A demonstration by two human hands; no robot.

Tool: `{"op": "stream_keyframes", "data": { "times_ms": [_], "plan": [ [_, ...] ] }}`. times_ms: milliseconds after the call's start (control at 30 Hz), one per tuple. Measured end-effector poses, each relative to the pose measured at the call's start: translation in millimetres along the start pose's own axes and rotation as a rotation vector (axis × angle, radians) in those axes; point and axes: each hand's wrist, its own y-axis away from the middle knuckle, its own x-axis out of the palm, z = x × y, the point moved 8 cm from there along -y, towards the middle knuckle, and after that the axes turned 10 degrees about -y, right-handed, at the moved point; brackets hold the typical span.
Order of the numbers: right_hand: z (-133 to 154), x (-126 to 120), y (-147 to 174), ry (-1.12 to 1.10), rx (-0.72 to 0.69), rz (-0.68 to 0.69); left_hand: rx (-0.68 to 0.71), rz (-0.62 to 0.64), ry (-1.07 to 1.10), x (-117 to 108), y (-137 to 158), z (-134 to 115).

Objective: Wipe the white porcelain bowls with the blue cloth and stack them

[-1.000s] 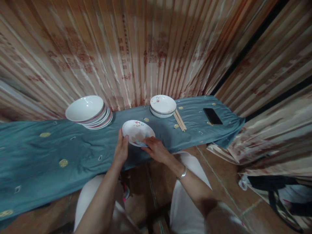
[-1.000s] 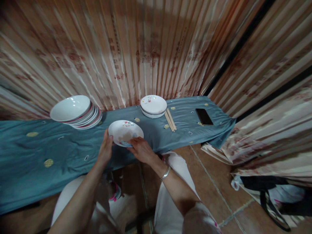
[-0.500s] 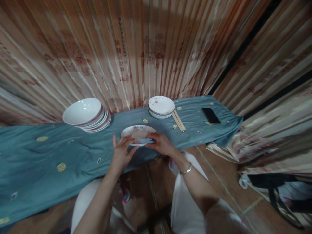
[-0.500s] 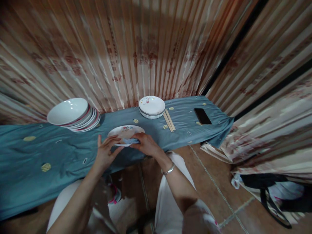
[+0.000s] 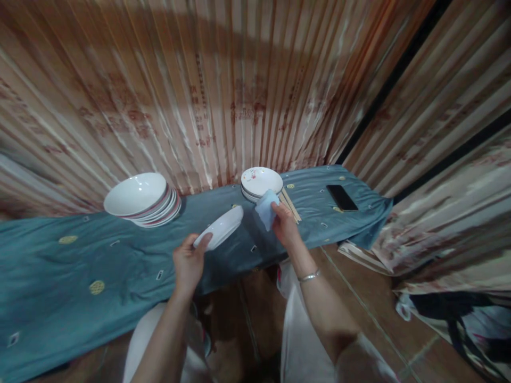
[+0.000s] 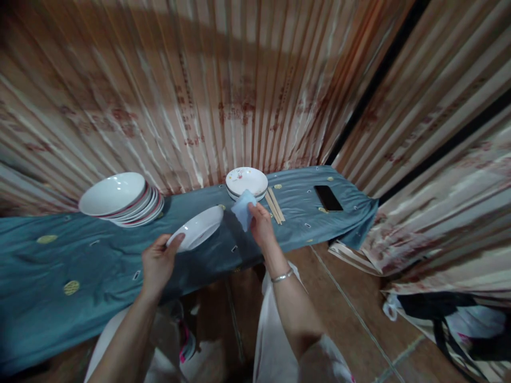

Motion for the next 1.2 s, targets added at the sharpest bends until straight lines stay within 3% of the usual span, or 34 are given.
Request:
{"op": "stream_keyframes", "data": {
  "times_ms": [100,233,433,567,633,733,933,1100,1200],
  "plan": [
    [8,9,4,0.298,-0.178,0.018,-0.043,-0.004,0.074,-2,-2,2],
    [10,57,28,0.761,-0.492,0.154,-0.095,0.003,0.196,5,-1,6],
    [-28,135,82,1.140,-0.666,0.497,-0.184,0.024,0.422,12,0,17],
    [-47,160,102,1.276,-0.761,0.660,-0.284,-0.010,0.646,9,-2,25],
    [-49,164,99,1.313,-0.758,0.684,-0.342,-0.006,0.725,11,-1,27],
    [-44,159,84,1.327,-0.702,0.613,-0.391,0.051,0.779,19,2,28],
    [-34,143,62,1.239,-0.662,0.461,-0.369,0.097,0.799,28,3,26],
    [-26,118,41,1.037,-0.663,0.299,-0.418,0.093,0.777,24,6,27],
    [-31,93,24,0.849,-0.589,0.202,-0.445,0.063,0.791,20,8,30]
  ]
}}
